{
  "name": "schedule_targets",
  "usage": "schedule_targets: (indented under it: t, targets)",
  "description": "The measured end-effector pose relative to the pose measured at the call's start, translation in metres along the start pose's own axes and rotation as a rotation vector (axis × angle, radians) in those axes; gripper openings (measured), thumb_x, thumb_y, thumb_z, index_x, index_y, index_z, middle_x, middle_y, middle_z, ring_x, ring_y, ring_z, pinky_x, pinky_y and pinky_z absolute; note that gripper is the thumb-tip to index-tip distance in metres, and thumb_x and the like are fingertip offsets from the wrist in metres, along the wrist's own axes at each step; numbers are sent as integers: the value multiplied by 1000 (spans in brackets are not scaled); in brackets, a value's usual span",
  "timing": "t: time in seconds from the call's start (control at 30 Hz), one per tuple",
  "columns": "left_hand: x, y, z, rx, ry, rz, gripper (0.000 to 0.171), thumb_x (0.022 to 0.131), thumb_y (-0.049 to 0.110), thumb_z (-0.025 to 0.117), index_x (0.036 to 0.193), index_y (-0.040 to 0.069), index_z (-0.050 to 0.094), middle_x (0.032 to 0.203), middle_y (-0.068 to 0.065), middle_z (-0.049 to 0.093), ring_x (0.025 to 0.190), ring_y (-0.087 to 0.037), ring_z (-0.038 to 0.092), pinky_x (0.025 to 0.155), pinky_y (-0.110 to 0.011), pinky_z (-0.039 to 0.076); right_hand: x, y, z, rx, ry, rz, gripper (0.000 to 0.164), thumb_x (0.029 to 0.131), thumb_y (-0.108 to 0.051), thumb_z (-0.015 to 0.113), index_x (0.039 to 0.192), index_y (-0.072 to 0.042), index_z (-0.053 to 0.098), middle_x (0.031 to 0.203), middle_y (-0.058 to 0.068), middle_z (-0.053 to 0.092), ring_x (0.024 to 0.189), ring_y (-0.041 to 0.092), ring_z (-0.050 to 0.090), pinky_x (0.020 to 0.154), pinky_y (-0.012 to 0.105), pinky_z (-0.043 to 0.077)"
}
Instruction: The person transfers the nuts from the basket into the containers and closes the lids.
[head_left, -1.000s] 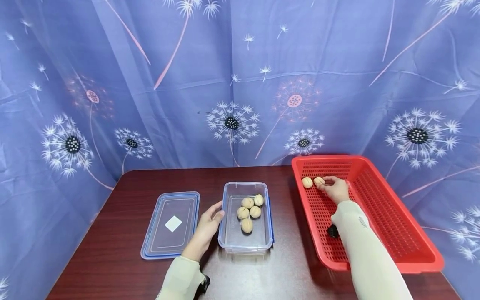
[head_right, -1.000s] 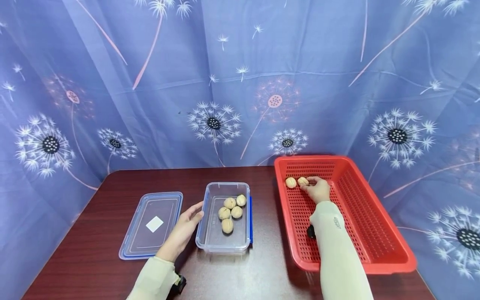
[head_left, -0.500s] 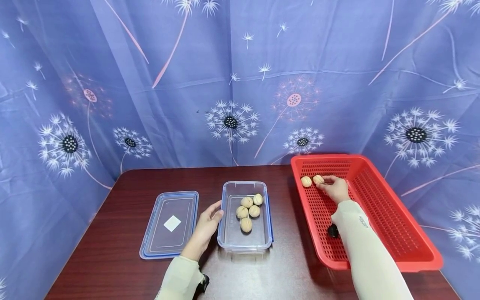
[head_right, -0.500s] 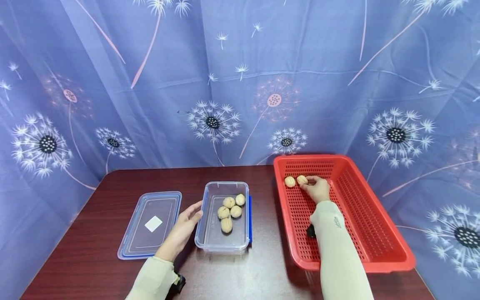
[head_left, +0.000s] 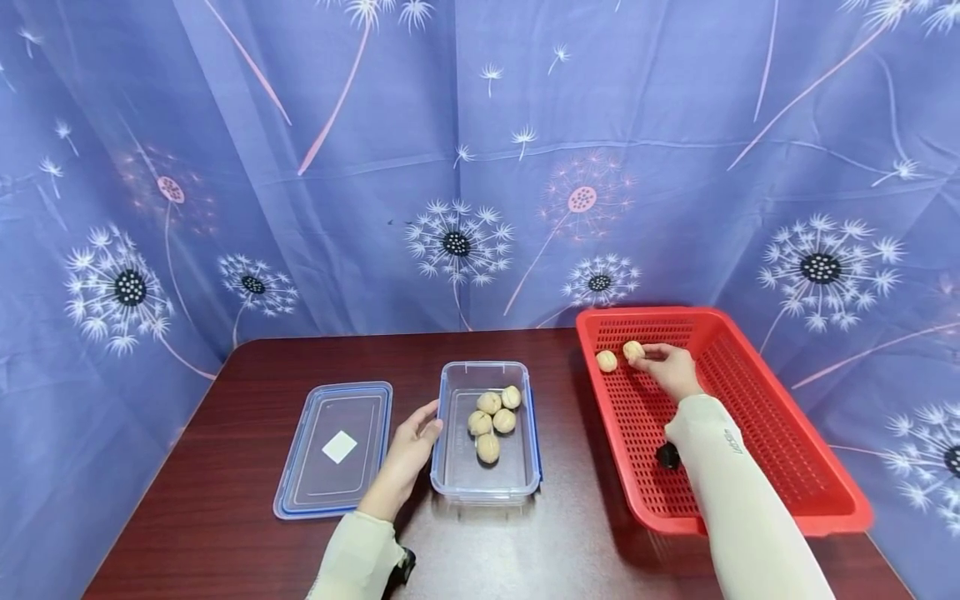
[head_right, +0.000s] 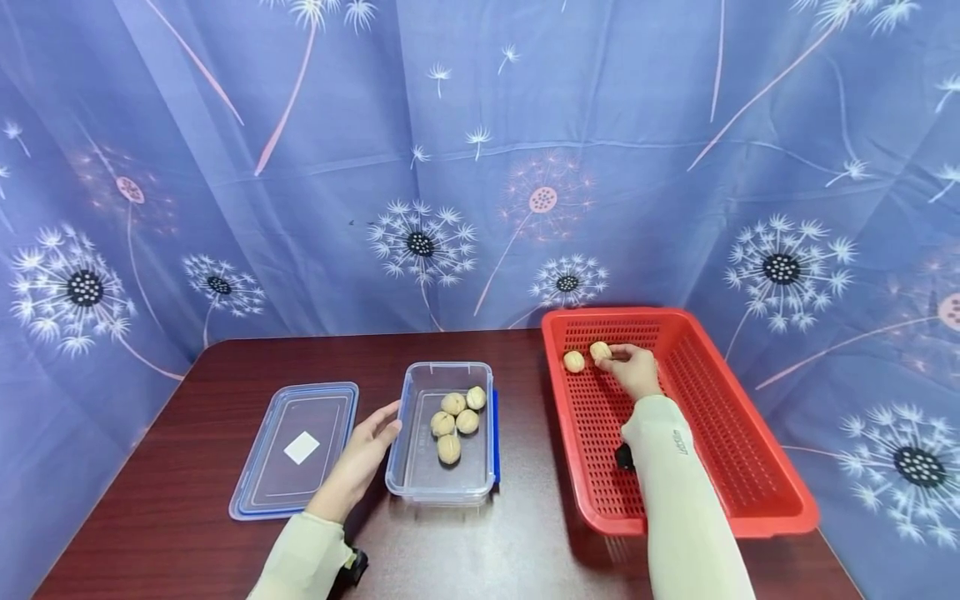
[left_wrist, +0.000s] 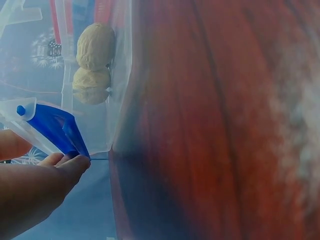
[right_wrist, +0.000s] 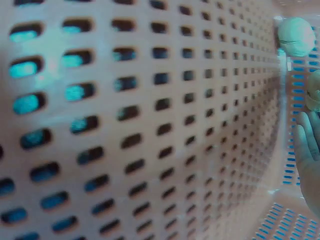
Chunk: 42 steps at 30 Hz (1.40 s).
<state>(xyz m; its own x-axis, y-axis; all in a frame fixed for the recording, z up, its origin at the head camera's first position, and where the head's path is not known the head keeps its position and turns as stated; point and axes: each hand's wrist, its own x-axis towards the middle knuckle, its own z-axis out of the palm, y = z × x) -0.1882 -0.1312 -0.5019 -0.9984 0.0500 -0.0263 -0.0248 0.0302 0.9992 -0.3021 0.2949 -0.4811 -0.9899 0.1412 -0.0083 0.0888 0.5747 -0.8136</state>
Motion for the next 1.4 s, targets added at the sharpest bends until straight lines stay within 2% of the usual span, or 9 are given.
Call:
schedule_targets:
  t: [0.17, 0.4, 0.5, 0.6, 0.67, 0.77, 1.13, 1.4]
  targets:
    - [-1, 0, 0, 9, 4, -2, 43, 100, 3, 44, 141, -9, 39, 141, -30, 42, 133, -38, 38, 111, -51, 30, 0, -6, -7, -9, -12, -17, 53, 89, -27, 68, 129, 5, 55, 124, 27, 58, 113, 38, 55, 91, 43, 48]
    - [-1, 1, 1, 7, 4, -12, 44, 100, 3, 44, 141, -9, 38, 142, -30, 41, 134, -38, 37, 112, -51, 30, 0, -20, -15, -24, -8, -80, 53, 89, -30, 69, 128, 4, 56, 123, 27, 60, 111, 36, 57, 86, 36, 49]
    - [0, 2, 1, 10, 5, -17, 44, 100, 3, 44, 141, -9, 38, 142, -30, 41, 134, -38, 37, 112, -51, 30, -1, -26, -18, -11, -7, -98, 53, 89, -31, 69, 128, 3, 57, 121, 26, 61, 104, 26, 61, 82, 27, 50]
    - [-1, 2, 1, 8, 4, -20, 43, 100, 3, 44, 141, -9, 38, 142, -30, 41, 133, -38, 38, 112, -51, 30, -3, -31, -22, -3, 0, -107, 51, 89, -31, 70, 127, 1, 58, 121, 24, 62, 93, 7, 60, 77, 18, 48]
    - [-1, 3, 1, 7, 5, -24, 43, 99, 3, 44, 141, -8, 39, 142, -30, 41, 133, -38, 38, 111, -51, 30, -4, -34, -24, -4, 8, -117, 51, 88, -32, 70, 126, 1, 59, 121, 24, 62, 86, -3, 56, 75, 16, 47]
    - [-2, 4, 1, 9, 8, -29, 44, 99, 3, 44, 141, -8, 39, 143, -30, 41, 134, -38, 38, 112, -50, 30, -5, -39, -26, 9, 16, -132, 51, 88, -32, 70, 126, 0, 59, 120, 23, 62, 82, -9, 53, 76, 16, 47]
    - [-2, 6, 1, 13, 6, -35, 45, 100, 4, 44, 142, -10, 36, 144, -31, 37, 136, -39, 34, 113, -51, 28, -6, -71, -22, 113, 36, -230, 49, 86, -27, 74, 123, 1, 61, 113, 22, 65, 83, -6, 59, 76, 12, 49]
    - [-1, 5, 1, 5, 3, -36, 45, 99, 3, 44, 141, -10, 37, 144, -31, 38, 136, -39, 34, 113, -50, 28, -9, -95, -18, 127, 25, -231, 53, 84, -36, 75, 126, -6, 61, 116, 13, 67, 94, 4, 62, 83, 18, 50]
